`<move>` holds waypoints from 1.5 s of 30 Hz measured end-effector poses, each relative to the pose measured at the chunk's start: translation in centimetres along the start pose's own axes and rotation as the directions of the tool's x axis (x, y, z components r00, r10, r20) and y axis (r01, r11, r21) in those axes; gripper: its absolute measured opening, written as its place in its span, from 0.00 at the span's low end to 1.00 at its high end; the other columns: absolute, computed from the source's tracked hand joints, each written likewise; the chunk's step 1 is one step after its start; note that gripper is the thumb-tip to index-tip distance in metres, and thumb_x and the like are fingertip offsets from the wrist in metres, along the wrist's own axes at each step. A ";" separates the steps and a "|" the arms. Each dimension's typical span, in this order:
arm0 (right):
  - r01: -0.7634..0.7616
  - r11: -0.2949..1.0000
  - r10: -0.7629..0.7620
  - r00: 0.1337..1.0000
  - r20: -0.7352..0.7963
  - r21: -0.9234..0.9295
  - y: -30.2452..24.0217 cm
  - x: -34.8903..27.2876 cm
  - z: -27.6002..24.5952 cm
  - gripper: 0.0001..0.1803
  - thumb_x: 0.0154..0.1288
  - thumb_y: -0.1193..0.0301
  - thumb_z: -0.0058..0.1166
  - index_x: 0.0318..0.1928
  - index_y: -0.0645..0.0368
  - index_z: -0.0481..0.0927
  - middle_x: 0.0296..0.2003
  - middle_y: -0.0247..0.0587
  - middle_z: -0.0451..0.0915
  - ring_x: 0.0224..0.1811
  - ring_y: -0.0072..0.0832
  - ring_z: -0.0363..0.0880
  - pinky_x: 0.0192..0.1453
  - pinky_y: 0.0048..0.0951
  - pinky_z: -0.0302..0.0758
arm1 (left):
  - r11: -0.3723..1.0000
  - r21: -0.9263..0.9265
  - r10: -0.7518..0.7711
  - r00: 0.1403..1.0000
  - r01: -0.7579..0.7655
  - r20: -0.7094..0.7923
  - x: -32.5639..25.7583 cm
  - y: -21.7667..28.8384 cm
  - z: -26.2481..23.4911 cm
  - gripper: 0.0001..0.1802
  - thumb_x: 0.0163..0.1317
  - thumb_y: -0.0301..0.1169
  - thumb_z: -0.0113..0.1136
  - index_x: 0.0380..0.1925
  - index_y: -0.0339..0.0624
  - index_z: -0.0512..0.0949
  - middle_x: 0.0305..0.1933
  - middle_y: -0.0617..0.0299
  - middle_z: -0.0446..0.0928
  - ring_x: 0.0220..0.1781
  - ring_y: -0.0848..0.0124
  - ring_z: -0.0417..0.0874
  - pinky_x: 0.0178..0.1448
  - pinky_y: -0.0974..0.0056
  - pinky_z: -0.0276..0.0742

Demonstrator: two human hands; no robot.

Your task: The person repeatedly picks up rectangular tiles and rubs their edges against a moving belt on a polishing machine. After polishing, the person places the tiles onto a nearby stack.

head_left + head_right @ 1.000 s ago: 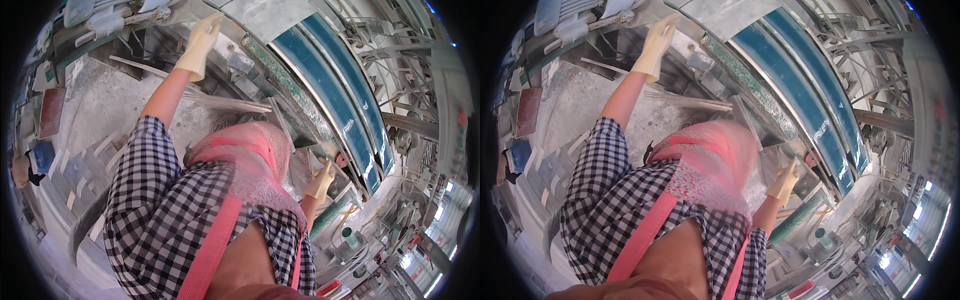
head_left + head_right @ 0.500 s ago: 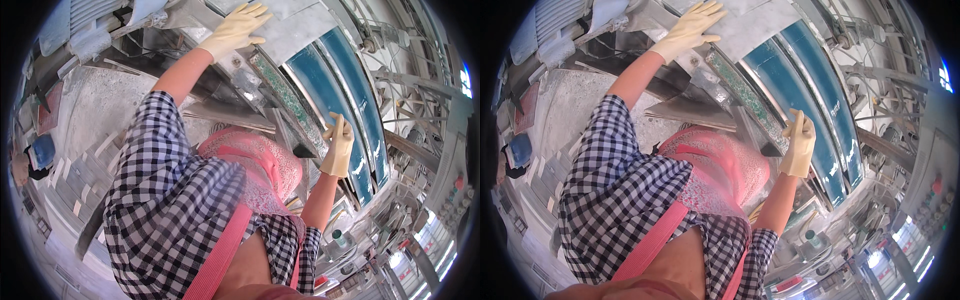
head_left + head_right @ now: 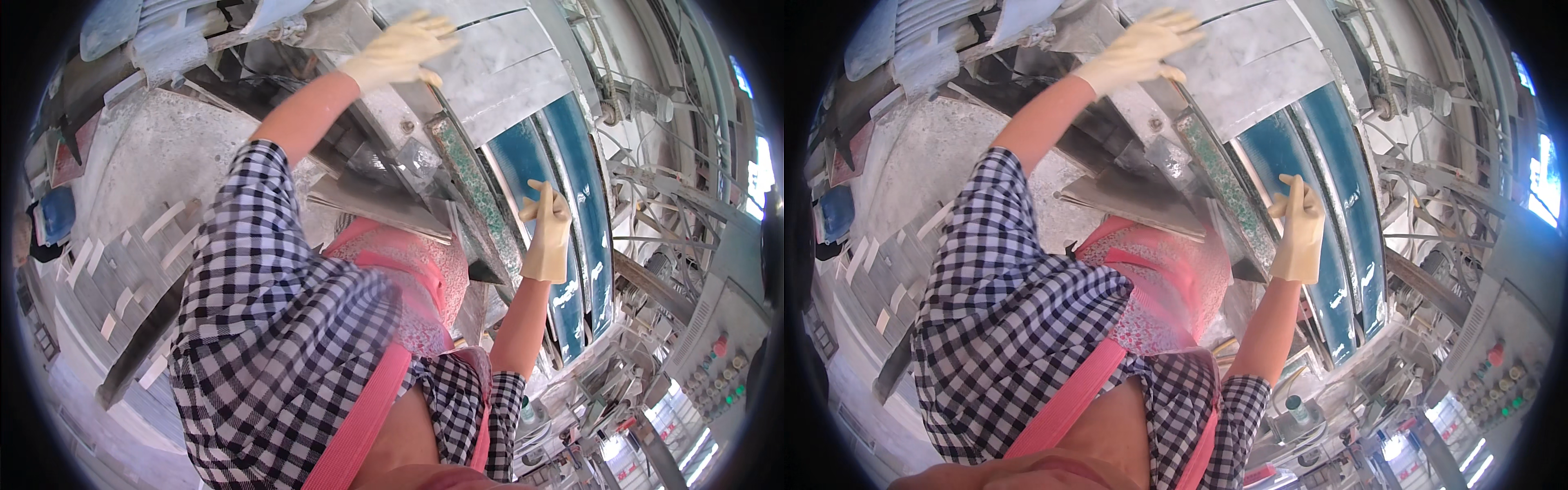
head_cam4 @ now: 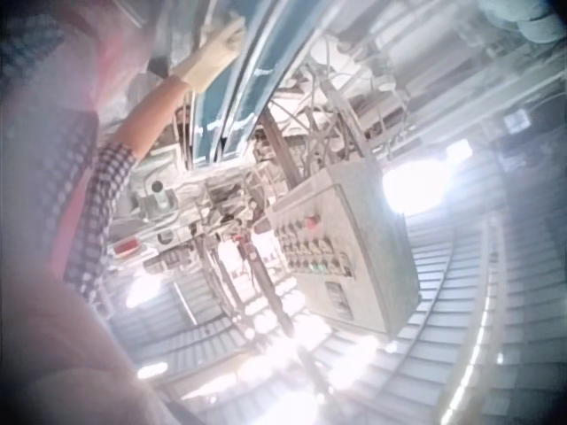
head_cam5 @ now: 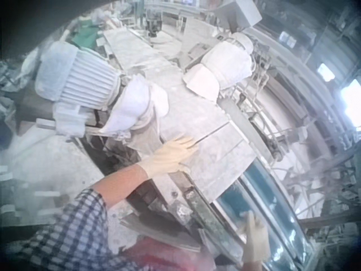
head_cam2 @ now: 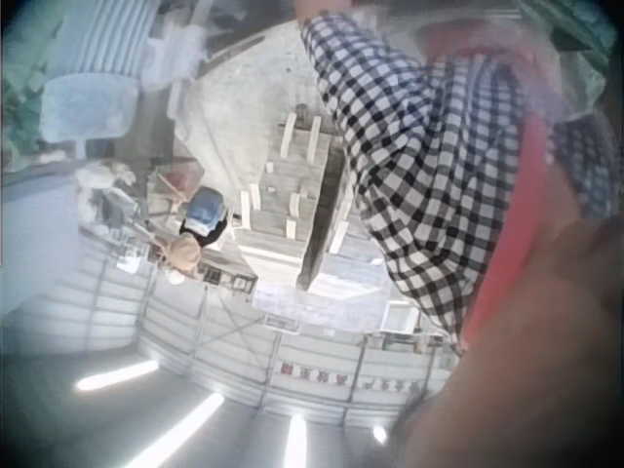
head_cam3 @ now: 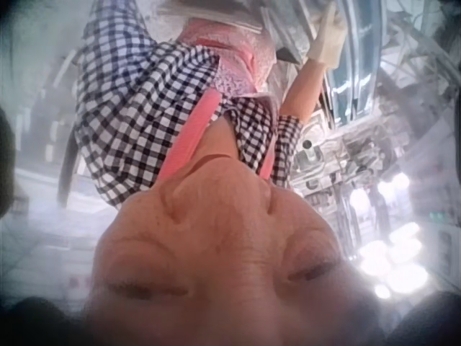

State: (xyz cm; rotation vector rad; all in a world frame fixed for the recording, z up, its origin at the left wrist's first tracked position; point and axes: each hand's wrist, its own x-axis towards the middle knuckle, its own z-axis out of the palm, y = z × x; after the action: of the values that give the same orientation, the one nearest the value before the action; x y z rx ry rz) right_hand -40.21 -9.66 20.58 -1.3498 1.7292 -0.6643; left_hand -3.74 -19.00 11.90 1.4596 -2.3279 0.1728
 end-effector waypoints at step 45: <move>0.225 0.961 -0.251 0.955 -0.161 -0.163 -1.8 8.5 3.5 0.19 0.60 0.69 0.62 0.47 0.72 0.83 0.37 0.54 0.87 0.42 0.37 0.86 0.48 0.36 0.81 | 0.959 0.093 -0.279 0.950 0.268 0.140 12.1 9.2 4.2 0.42 0.61 0.53 0.64 0.67 0.35 0.70 0.66 0.35 0.71 0.69 0.42 0.68 0.69 0.42 0.62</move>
State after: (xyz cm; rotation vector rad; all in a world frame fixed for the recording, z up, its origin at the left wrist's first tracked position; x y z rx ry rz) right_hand -37.00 -18.04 17.75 -1.6606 1.7995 -0.8319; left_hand -17.61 -26.29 13.64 1.8736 -2.2211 0.0720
